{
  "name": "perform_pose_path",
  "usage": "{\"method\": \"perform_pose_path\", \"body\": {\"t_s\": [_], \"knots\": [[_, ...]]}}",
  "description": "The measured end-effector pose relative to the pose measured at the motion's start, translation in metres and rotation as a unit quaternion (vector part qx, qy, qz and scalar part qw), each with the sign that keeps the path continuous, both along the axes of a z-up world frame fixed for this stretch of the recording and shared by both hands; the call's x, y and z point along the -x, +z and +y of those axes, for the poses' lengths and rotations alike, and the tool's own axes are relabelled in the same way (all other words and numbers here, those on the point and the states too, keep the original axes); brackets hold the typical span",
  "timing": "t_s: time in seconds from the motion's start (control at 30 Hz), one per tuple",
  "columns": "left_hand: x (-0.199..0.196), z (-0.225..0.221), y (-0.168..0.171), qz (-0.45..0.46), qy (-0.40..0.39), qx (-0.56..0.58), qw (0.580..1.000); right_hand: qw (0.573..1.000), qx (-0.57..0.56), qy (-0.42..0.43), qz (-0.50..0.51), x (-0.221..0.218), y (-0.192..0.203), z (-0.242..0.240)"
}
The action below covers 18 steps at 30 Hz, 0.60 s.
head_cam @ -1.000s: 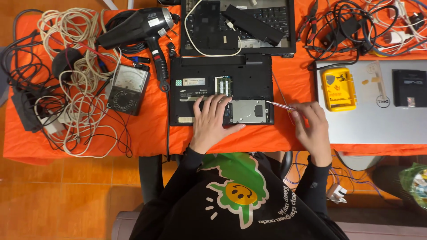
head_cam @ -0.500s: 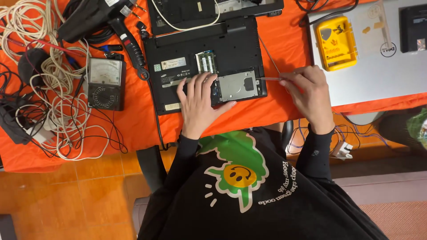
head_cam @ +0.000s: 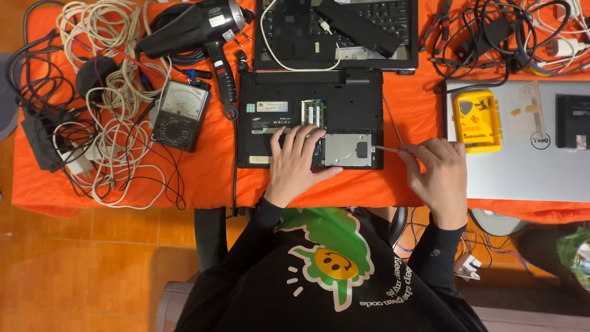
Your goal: The recorder is repairing a laptop, including removing a hard drive, heating it with a hair dryer, and testing components with a multimeter.
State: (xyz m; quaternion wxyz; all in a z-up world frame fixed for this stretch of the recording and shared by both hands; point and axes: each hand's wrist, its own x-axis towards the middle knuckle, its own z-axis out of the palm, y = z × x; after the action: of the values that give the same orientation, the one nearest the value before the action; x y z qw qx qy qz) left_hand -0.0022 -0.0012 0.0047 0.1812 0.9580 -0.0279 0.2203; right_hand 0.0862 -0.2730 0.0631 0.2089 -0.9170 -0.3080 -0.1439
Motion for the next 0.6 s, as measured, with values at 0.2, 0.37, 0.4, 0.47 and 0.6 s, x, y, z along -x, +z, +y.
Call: {"method": "perform_pose_path", "body": {"t_s": [0.2,0.37,0.4,0.47,0.6], "knots": [[0.001,-0.001,-0.001,-0.006,0.006,0.0,1.0,1.0,-0.009,0.013,0.022,-0.017,-0.006,-0.004],[0.002,-0.001,-0.002,-0.002,0.007,-0.001,1.0,0.996,-0.045,0.004,0.077,-0.022,-0.017,-0.008],[0.001,-0.001,-0.002,0.0,0.006,-0.006,1.0,0.994,-0.057,-0.003,0.097,-0.023,-0.019,-0.008],[0.001,-0.001,-0.002,-0.003,0.006,-0.006,1.0,0.992,-0.071,-0.005,0.106,-0.023,-0.024,-0.01],[0.001,-0.001,-0.001,-0.008,0.005,-0.007,1.0,0.971,-0.157,0.003,0.177,-0.023,-0.027,-0.013]]}}
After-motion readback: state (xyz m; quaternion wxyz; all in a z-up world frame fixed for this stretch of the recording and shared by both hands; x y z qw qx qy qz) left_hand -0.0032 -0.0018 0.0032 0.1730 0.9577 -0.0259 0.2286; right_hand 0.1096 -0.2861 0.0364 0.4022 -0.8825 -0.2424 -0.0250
